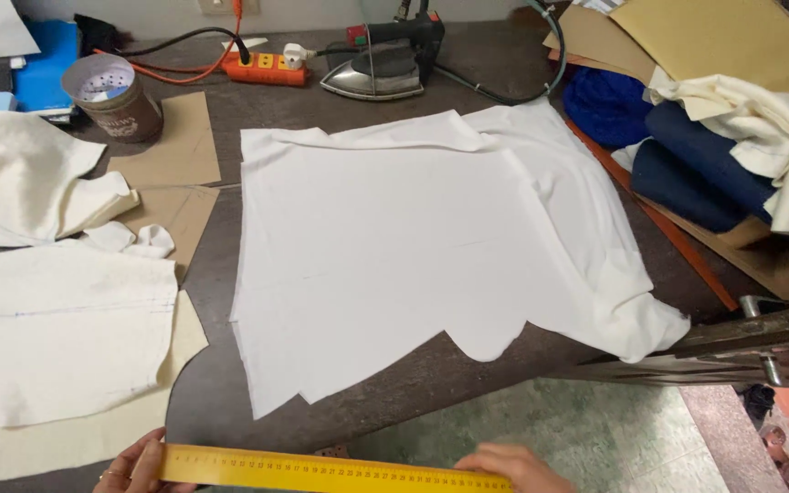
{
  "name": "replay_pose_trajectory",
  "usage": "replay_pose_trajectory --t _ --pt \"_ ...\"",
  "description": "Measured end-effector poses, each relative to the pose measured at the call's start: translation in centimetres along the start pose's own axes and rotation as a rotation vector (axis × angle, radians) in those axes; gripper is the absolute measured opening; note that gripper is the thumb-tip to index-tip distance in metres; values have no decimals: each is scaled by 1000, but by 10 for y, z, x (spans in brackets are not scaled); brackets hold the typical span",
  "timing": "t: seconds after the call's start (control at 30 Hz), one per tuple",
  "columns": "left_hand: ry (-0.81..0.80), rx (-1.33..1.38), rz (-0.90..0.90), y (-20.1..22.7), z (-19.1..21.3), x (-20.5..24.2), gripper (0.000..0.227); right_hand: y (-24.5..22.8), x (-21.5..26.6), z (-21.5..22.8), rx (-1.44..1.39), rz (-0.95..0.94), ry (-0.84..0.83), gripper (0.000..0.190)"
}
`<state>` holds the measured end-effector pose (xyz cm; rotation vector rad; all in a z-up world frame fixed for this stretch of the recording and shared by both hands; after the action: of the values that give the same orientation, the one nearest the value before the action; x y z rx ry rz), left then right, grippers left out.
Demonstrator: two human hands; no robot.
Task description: The person smooths a large white fabric on a worktable, uses a yellow ruler to measure a section, then places a smaller patterned fabric piece on top and adjusts its position. The person handles the fabrics and ruler by hand without cutting or sewing.
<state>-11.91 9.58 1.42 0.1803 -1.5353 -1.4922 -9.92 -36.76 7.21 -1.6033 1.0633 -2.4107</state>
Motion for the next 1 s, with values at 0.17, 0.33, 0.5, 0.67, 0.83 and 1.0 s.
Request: replay_pose_trajectory --t 0.17,0.33,0.5,0.67,0.83,1.0 --pt "-42 257 104 9 -7 -50 31 14 -34 67 187 138 226 23" --pt "54 455 -40 17 -38 -71 27 6 -31 136 -342 -161 465 13" --pt "-8 477 -46 25 -80 -74 23 36 -69 185 -666 -7 848 26" --pt "-86 494 -54 13 -108 -88 17 76 -113 235 -864 125 1107 31" --pt "-113 313 -35 16 -129 -101 19 66 -122 272 -795 95 1107 23" --pt "-64 170 27 30 -145 -105 20 88 -139 297 -687 39 1131 18"
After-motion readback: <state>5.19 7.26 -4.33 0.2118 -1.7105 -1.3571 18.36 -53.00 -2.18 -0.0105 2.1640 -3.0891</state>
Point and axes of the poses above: each hand's wrist, its own x-axis away from the middle knuckle, its own z-axis out of the back of the hand, y = z × x, the point moved 4 cm from there along -x, towards the middle knuckle, and after that the axes turned 6 degrees about x, right-handed, at the moved point
